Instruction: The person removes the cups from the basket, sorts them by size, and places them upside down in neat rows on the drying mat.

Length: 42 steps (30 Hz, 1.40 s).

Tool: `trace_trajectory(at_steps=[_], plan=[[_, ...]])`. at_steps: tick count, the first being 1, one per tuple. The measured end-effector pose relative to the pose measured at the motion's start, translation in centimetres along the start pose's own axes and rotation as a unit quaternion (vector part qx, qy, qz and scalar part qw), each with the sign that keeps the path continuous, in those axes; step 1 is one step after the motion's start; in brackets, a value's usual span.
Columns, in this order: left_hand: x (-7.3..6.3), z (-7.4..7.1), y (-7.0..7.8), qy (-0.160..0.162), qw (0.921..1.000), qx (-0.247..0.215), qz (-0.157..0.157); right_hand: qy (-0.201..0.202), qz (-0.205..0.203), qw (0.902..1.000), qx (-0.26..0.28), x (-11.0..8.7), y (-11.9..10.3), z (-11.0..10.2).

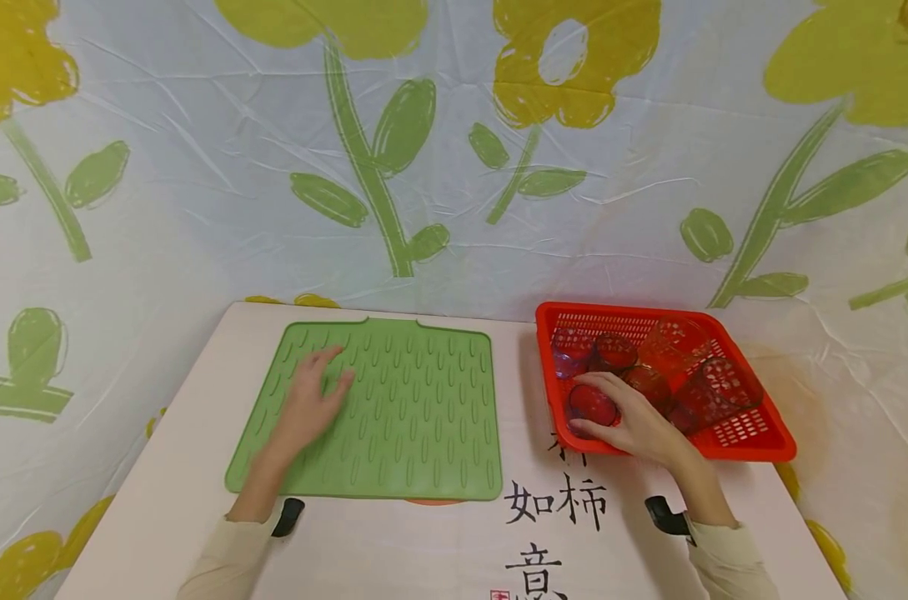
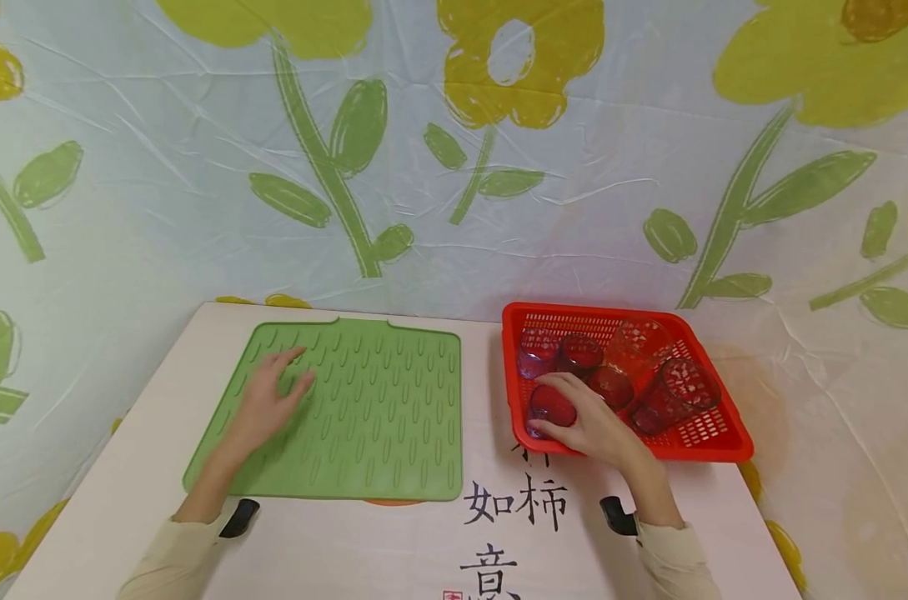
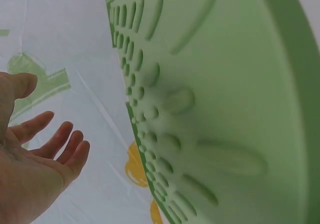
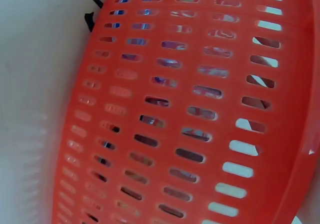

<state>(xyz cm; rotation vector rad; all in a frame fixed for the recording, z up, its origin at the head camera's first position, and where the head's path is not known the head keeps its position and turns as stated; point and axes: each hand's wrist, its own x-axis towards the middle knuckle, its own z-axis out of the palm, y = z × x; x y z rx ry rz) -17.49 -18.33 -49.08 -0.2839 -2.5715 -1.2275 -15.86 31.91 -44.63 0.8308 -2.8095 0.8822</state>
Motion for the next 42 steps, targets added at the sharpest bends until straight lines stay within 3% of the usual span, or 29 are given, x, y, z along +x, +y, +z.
trace_trajectory(at_steps=[5, 16, 22, 25, 32, 37, 42], plan=[[-0.2, 0.6, 0.6, 0.005, 0.9998, -0.013, 0.014, -0.036, 0.014, 0.9992, 0.000, 0.4, 0.0, -0.4], [-0.4, 1.8, 1.1, -0.017, 0.9991, -0.038, -0.006, -0.125, 0.046, 0.9905, 0.032, 0.9, 0.8, -0.7], [-0.5, 2.7, 1.4, -0.015, 0.9987, -0.050, 0.002, -0.147, 0.083, 0.9821, 0.085, 0.3, 1.8, -1.0], [-0.6, 3.0, 1.5, -0.013, 0.9980, -0.062, 0.004, -0.144, 0.110, 0.9778, 0.105, 0.2, 2.1, -1.0], [-0.7, 3.3, 1.8, -0.003, 0.9968, -0.079, 0.017, -0.123, 0.127, 0.9812, 0.078, 0.6, 2.1, -0.6], [-0.7, 3.2, 2.2, 0.001, 0.9959, -0.089, 0.011, -0.077, 0.142, 0.9822, 0.096, 0.8, 1.5, -0.5], [-0.6, 3.4, 2.8, -0.002, 0.9947, -0.102, 0.010, -0.028, 0.142, 0.9774, 0.154, 0.9, 0.5, -0.8]])
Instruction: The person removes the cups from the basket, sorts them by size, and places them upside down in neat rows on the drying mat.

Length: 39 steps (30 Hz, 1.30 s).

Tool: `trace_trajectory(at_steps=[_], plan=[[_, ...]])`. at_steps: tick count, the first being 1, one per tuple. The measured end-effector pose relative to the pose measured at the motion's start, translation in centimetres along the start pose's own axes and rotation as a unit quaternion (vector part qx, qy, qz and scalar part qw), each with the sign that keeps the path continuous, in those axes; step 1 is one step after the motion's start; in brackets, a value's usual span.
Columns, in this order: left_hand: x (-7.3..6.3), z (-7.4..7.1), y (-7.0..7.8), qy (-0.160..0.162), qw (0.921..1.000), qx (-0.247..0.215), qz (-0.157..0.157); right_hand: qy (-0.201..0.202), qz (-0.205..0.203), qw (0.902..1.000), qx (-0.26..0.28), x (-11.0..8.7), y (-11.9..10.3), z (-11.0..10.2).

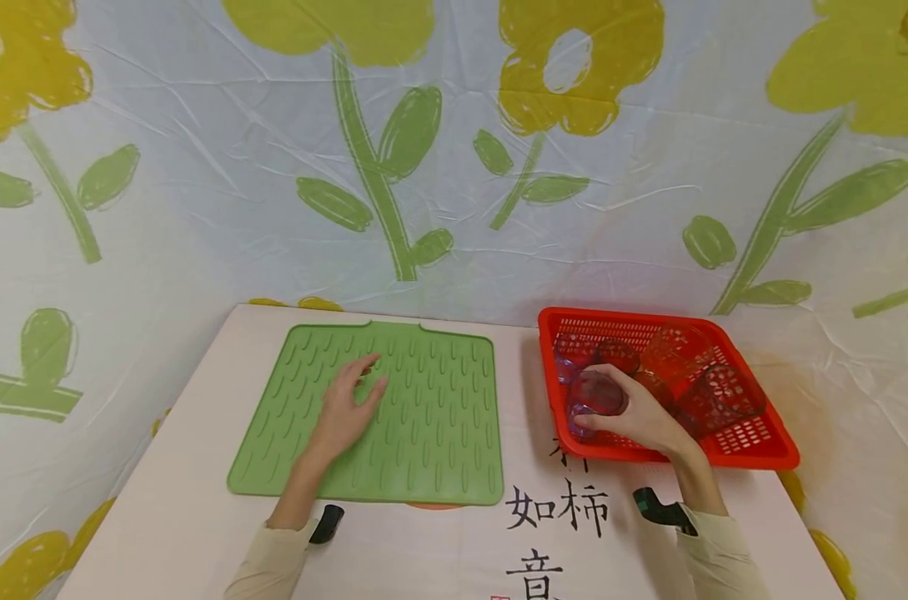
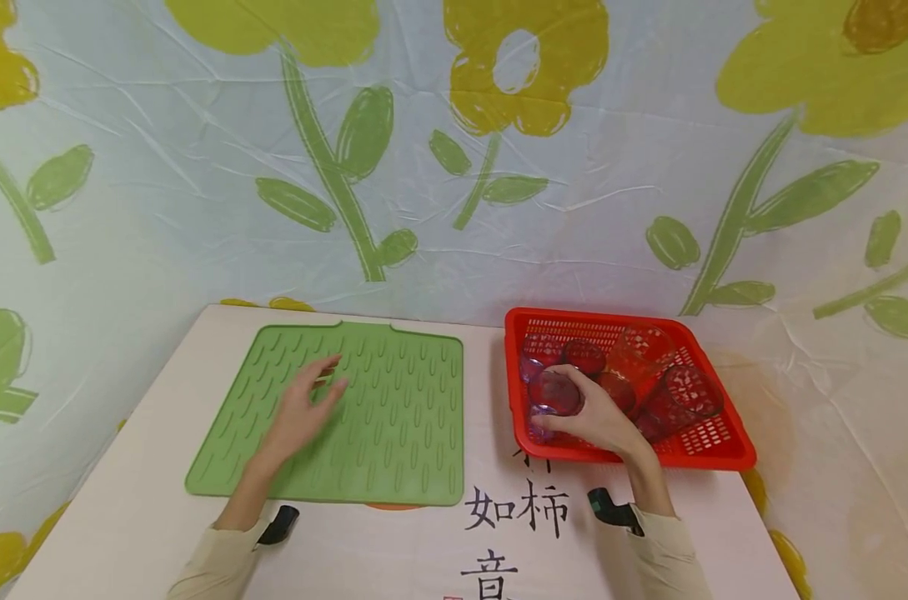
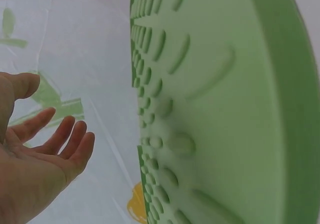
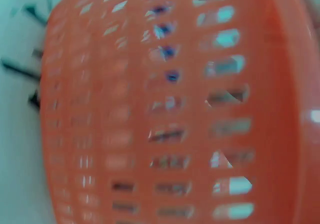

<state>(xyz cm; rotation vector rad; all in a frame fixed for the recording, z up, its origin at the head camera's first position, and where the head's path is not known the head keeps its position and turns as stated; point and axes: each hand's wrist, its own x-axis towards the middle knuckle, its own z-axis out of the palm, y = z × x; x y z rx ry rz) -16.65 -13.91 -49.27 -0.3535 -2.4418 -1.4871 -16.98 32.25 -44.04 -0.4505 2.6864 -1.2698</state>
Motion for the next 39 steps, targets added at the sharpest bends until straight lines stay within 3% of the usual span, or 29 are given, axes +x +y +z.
trace_trajectory(at_steps=[5, 13, 21, 29, 39], plan=[[0.1, 0.5, 0.7, 0.004, 0.9998, -0.017, 0.009, 0.019, -0.018, 0.9975, 0.065, 0.1, -1.4, 0.0], [0.4, 1.4, 2.0, 0.001, 0.9988, -0.047, 0.014, 0.062, -0.044, 0.9943, 0.074, 0.6, -4.1, 0.5], [1.0, 2.7, 3.4, -0.010, 0.9962, -0.086, 0.012, 0.094, -0.050, 0.9903, 0.089, 2.5, -6.1, 2.7], [1.2, 4.1, 4.3, -0.032, 0.9915, -0.126, 0.012, 0.094, -0.059, 0.9818, 0.154, 4.3, -7.6, 5.9], [0.9, 6.1, 5.6, -0.061, 0.9815, -0.181, -0.007, 0.052, -0.092, 0.9686, 0.225, 6.1, -9.0, 9.7]])
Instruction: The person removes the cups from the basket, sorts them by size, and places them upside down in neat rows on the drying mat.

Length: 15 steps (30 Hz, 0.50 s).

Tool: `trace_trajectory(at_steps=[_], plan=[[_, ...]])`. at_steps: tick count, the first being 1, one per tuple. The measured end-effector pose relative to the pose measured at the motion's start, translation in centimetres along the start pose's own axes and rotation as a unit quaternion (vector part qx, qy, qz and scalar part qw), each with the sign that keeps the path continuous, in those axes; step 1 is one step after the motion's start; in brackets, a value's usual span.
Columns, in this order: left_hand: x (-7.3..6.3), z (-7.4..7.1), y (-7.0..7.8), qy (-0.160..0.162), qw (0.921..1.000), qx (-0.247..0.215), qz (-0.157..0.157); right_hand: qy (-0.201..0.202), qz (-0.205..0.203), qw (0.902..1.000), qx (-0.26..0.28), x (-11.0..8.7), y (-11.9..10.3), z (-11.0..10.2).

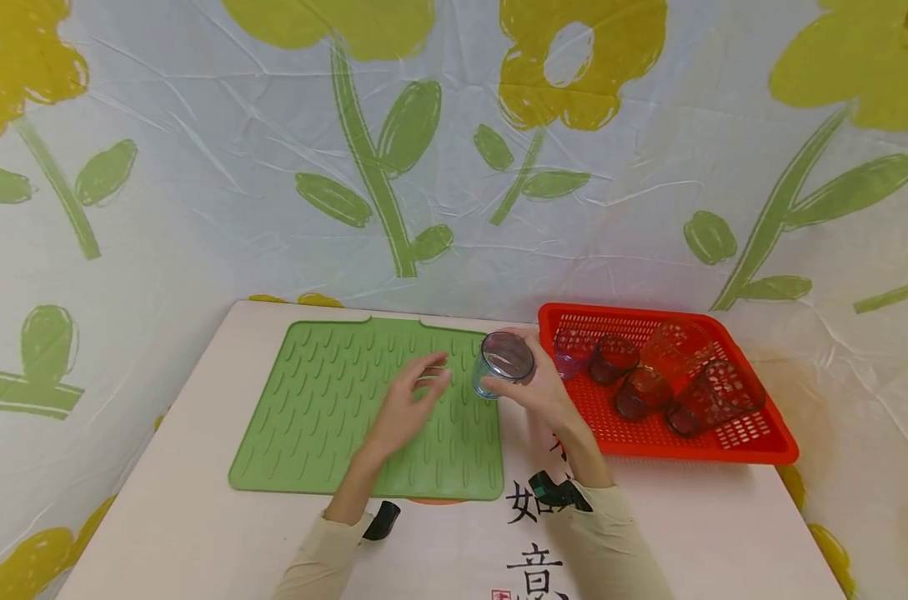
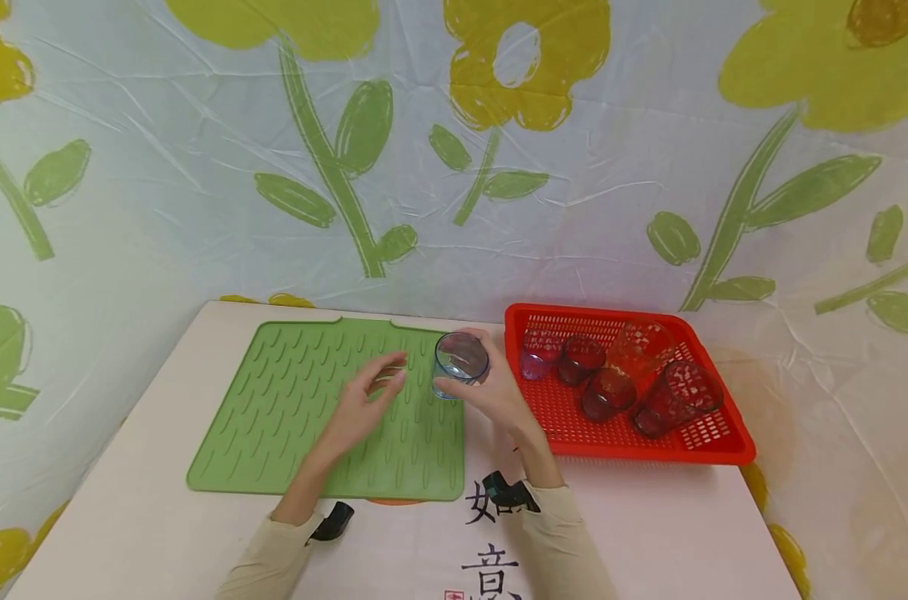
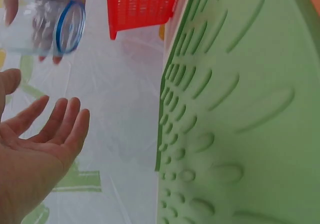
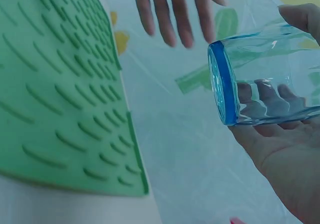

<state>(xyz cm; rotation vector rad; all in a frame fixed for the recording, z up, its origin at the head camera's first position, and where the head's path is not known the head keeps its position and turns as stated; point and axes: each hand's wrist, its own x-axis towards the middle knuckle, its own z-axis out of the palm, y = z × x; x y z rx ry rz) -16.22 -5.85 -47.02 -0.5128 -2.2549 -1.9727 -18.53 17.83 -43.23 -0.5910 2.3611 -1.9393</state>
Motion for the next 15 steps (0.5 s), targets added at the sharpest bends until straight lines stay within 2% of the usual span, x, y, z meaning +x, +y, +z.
trace_trajectory(at_steps=[7, 15], plan=[[-0.3, 0.6, -0.7, -0.043, 0.9986, -0.029, -0.009, -0.032, -0.037, 0.9949, 0.088, 0.9, 0.6, 2.0], [-0.6, 0.9, -1.1, -0.057, 0.9965, -0.058, -0.022, -0.026, -0.031, 0.9932, 0.109, 1.3, 1.1, 3.6]])
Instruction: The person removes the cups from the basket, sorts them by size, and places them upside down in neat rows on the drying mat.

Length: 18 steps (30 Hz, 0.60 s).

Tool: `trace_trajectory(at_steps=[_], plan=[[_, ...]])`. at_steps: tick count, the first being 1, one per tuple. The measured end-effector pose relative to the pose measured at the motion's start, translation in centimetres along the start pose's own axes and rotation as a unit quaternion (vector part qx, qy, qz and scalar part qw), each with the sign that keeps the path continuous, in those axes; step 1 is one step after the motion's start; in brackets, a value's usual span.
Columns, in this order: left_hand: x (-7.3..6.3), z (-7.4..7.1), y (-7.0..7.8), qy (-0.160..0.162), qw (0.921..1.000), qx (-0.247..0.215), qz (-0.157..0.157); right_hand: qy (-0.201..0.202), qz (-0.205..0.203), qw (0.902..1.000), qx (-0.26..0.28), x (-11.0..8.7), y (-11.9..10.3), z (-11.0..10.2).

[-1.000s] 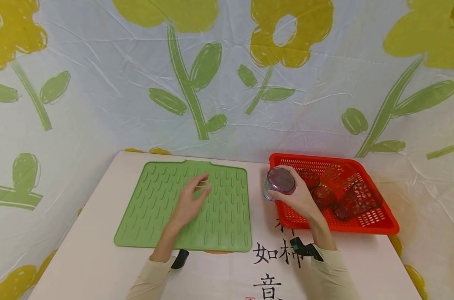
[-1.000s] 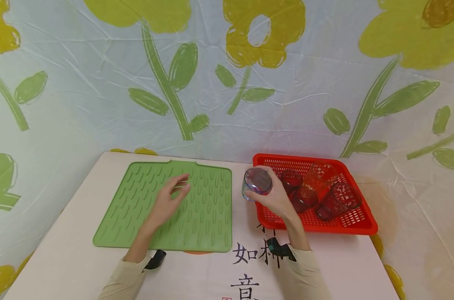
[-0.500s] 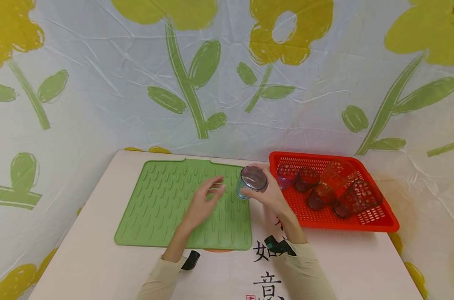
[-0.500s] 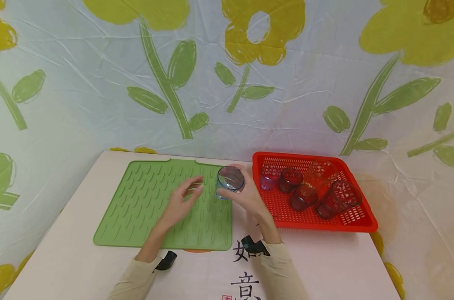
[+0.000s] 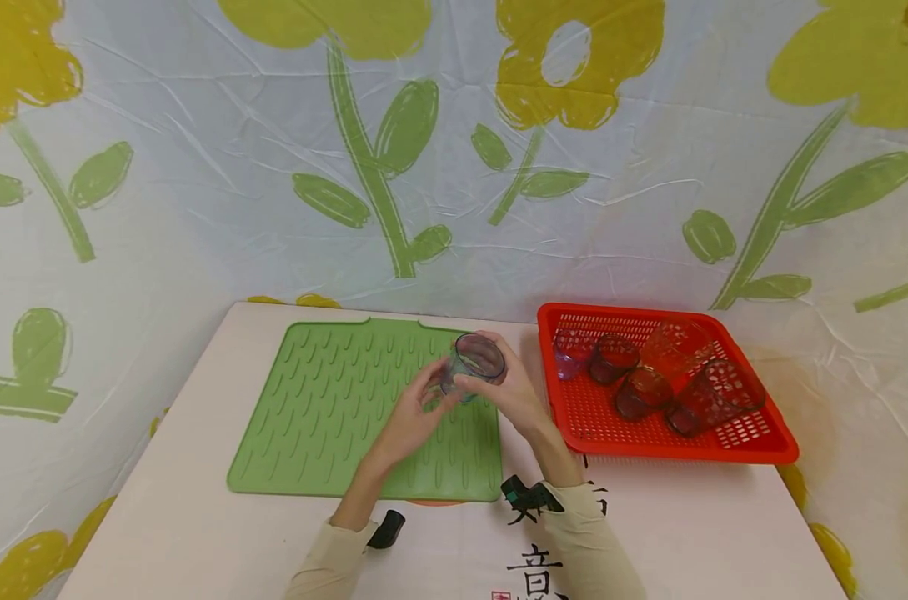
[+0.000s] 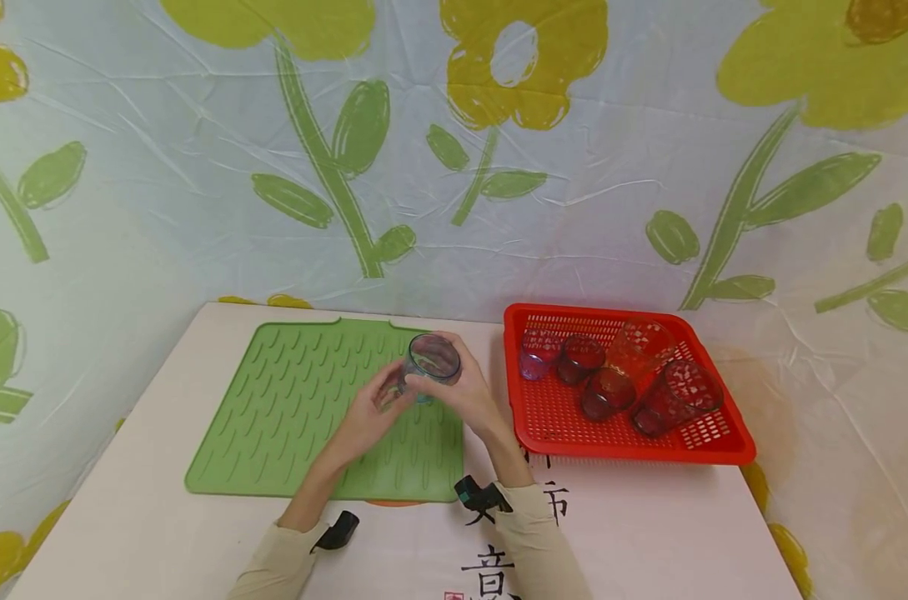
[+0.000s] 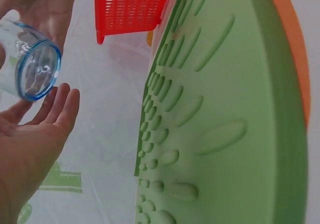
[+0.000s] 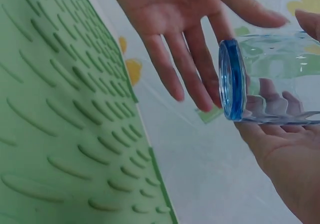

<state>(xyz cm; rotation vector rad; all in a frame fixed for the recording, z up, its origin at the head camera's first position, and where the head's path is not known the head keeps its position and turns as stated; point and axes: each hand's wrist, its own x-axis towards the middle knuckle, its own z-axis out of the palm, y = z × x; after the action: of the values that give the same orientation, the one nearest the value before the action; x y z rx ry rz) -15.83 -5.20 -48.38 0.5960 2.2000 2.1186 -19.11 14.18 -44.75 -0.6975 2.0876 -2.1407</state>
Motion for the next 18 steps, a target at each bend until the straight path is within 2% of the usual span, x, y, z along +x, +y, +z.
trace_trajectory(at_steps=[6, 11, 18], plan=[[0.0, 0.1, -0.1, 0.003, 0.9993, -0.035, -0.013, -0.010, -0.007, 0.9991, 0.041, 0.3, 0.4, 0.8], [-0.1, 0.1, -0.3, 0.016, 0.9987, -0.045, -0.018, -0.004, -0.011, 0.9981, 0.061, 0.2, 0.6, 1.2], [-0.5, -0.9, -0.3, 0.029, 0.9977, -0.051, -0.033, 0.008, 0.015, 0.9995, 0.025, -0.3, 0.8, 1.2]])
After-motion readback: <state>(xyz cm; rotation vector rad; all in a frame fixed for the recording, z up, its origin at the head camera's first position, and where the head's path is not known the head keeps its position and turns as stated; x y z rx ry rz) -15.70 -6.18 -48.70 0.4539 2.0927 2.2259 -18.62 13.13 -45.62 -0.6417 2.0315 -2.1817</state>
